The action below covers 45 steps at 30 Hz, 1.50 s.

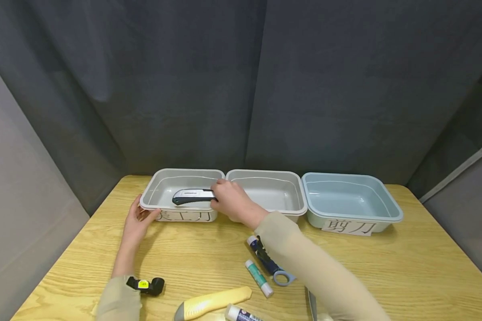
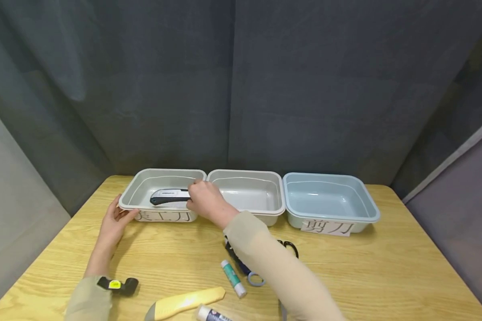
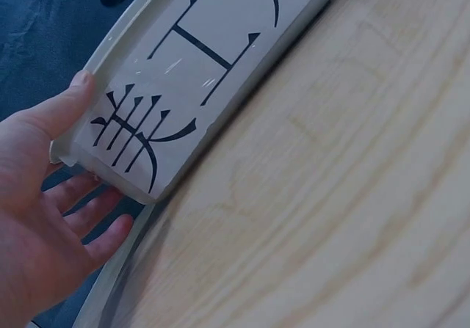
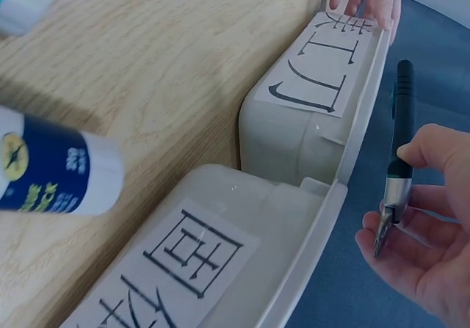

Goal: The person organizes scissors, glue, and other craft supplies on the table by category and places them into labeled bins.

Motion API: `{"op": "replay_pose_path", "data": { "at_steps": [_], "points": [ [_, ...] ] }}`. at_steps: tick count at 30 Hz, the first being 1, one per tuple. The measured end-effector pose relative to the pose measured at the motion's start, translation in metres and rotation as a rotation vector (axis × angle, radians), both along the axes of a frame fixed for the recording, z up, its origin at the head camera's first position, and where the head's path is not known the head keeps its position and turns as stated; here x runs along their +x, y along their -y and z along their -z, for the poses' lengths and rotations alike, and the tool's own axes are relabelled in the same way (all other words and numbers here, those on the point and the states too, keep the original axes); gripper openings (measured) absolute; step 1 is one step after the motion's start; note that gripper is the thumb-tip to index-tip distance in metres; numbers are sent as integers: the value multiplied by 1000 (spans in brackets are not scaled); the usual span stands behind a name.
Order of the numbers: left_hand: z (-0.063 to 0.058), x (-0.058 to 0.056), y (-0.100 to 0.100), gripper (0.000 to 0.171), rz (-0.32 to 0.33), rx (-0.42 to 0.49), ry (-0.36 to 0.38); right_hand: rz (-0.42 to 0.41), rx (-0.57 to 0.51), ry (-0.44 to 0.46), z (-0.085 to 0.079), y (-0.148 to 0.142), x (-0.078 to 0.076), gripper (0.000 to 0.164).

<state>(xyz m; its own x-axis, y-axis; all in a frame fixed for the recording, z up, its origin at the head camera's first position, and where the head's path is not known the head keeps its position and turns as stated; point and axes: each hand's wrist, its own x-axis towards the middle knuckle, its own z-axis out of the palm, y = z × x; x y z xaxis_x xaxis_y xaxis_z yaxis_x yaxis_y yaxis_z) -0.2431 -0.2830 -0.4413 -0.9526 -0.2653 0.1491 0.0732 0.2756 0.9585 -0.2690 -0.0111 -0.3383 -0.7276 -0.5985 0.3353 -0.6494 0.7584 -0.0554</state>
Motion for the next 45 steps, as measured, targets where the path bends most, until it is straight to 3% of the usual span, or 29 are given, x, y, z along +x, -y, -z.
{"op": "replay_pose_path", "data": {
  "at_steps": [9,13,16,20,22,35,45],
  "points": [
    [-4,3,0,82,8,-2,19,-3,8,-59,3,18,-8,7],
    [17,-10,10,82,-18,-19,-3,-5,18,-64,6,25,-13,8],
    [22,-12,12,82,-20,-19,-20,3,24,-56,8,29,-17,7],
    [2,0,2,82,4,-6,-9,15,34,-33,9,33,-22,7],
    [-1,1,0,82,3,-3,-3,20,35,-16,11,34,-25,7],
    [1,-2,-6,83,-2,19,19,28,63,44,29,47,-42,11],
    [-1,-1,-7,83,6,22,7,95,107,172,35,57,-49,11]
  ]
}}
